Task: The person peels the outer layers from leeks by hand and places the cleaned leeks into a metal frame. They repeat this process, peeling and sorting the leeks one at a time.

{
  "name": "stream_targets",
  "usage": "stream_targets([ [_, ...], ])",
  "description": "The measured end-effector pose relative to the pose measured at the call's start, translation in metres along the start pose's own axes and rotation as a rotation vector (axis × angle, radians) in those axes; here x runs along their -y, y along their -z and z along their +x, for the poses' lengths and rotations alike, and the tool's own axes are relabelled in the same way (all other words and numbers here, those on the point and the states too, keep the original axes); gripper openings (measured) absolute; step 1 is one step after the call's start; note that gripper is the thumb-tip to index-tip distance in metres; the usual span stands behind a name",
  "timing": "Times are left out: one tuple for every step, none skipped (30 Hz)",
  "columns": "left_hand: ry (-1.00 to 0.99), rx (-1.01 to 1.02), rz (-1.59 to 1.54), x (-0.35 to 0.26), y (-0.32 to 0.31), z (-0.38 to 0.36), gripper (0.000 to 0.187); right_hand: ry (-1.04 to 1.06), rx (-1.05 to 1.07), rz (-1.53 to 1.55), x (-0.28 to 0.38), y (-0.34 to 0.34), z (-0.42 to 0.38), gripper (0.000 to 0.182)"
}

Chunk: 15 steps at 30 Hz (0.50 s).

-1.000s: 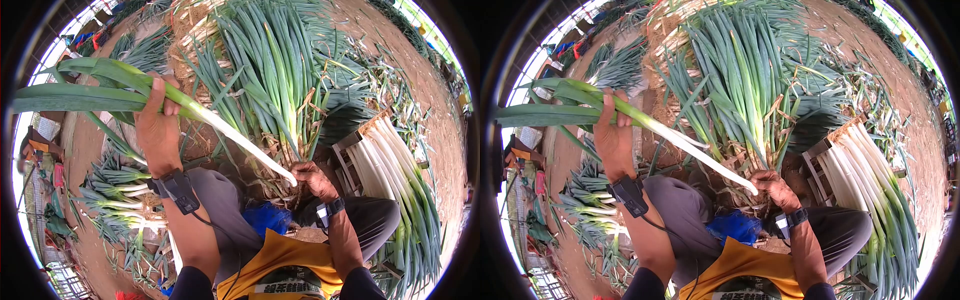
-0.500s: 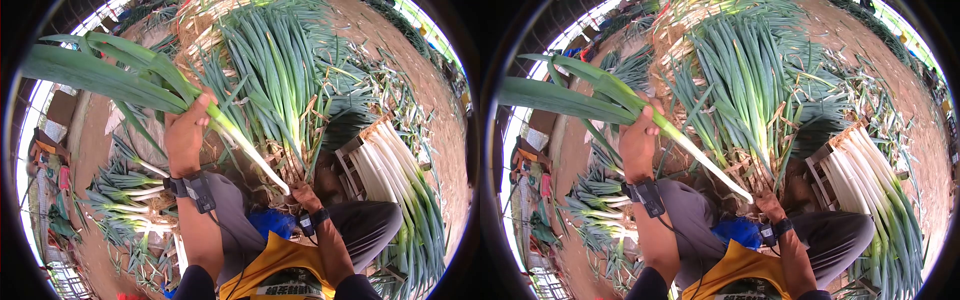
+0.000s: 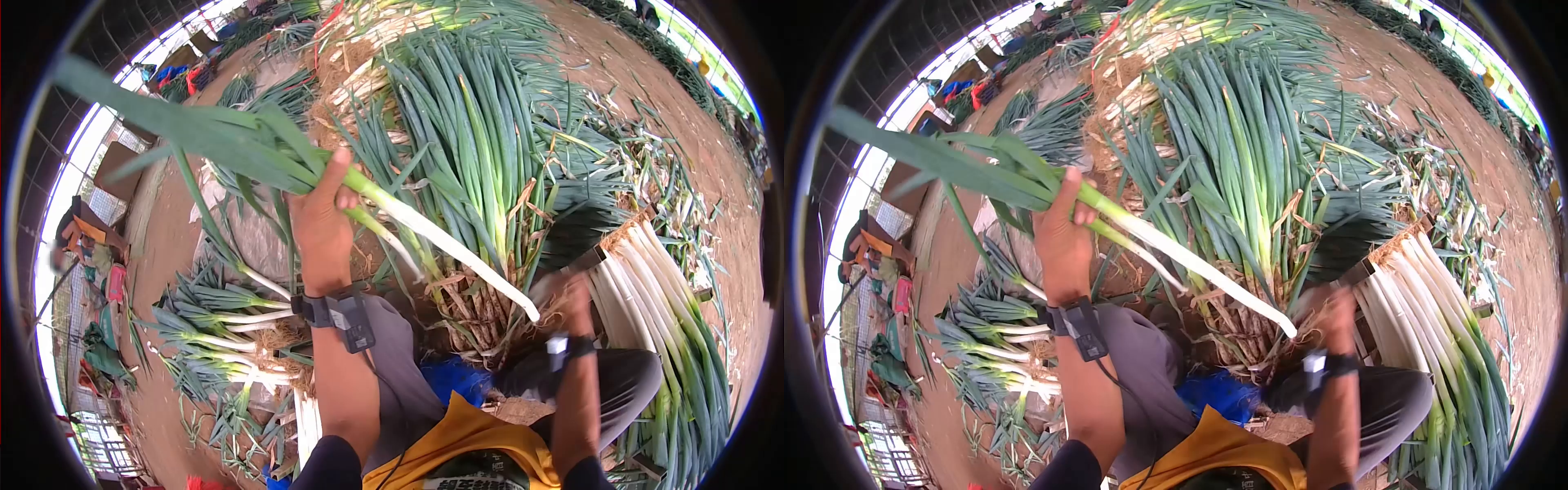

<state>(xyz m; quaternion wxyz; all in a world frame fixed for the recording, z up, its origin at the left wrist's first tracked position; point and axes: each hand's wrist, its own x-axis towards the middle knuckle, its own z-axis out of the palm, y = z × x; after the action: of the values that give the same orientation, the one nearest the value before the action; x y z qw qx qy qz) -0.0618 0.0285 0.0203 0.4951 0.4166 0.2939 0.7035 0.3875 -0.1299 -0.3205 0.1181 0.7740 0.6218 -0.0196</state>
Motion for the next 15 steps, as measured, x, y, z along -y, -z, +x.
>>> stream_targets([
  [0.008, -0.009, 0.01, 0.003, 0.001, 0.001, 0.025, -0.314, -0.199, 0.283, -0.054, 0.06, 0.013, 0.028],
  [0.026, -0.042, 0.026, 0.0, -0.003, -0.002, 0.03, -0.483, -0.459, 0.546, -0.093, 0.122, 0.02, 0.038],
  [0.021, -0.056, 0.048, -0.002, -0.006, -0.004, 0.031, -0.498, -0.728, 0.741, -0.116, 0.184, 0.02, 0.047],
  [0.016, -0.072, 0.071, -0.003, -0.009, -0.005, 0.032, -0.244, -1.07, 0.902, -0.13, 0.234, 0.017, 0.068],
  [0.011, -0.088, 0.093, -0.002, -0.012, -0.007, 0.034, -0.263, -1.128, 0.941, -0.114, 0.288, 0.0, 0.081],
  [0.009, -0.107, 0.12, 0.001, -0.013, -0.007, 0.035, -0.196, -1.126, 0.946, -0.108, 0.315, -0.008, 0.083],
  [0.005, -0.124, 0.146, 0.005, -0.016, -0.007, 0.036, -0.238, -1.095, 0.773, -0.094, 0.337, -0.019, 0.075],
  [0.001, -0.139, 0.172, 0.008, -0.019, -0.007, 0.037, -0.251, -0.948, 0.85, -0.066, 0.344, -0.03, 0.067],
  [0.004, -0.15, 0.168, 0.01, -0.024, -0.008, 0.038, -0.268, -0.798, 0.924, -0.044, 0.346, -0.045, 0.06],
  [0.008, -0.158, 0.166, 0.012, -0.029, -0.01, 0.038, -0.098, -0.798, 0.901, -0.031, 0.314, -0.043, 0.042],
  [0.012, -0.163, 0.165, 0.014, -0.033, -0.011, 0.039, 0.142, -0.847, 0.989, 0.027, 0.309, -0.059, 0.035],
  [0.026, -0.169, 0.166, 0.016, -0.035, -0.012, 0.039, 0.19, -0.736, 1.176, 0.08, 0.311, -0.075, 0.034],
  [0.043, -0.172, 0.17, 0.021, -0.036, -0.013, 0.039, 0.194, -0.622, 1.214, 0.108, 0.295, -0.082, 0.041],
  [0.064, -0.174, 0.176, 0.025, -0.037, -0.015, 0.039, 0.251, -0.606, 1.171, 0.134, 0.289, -0.087, 0.046],
  [0.074, -0.172, 0.177, 0.029, -0.037, -0.017, 0.039, 0.299, -0.671, 1.091, 0.154, 0.282, -0.087, 0.047],
])
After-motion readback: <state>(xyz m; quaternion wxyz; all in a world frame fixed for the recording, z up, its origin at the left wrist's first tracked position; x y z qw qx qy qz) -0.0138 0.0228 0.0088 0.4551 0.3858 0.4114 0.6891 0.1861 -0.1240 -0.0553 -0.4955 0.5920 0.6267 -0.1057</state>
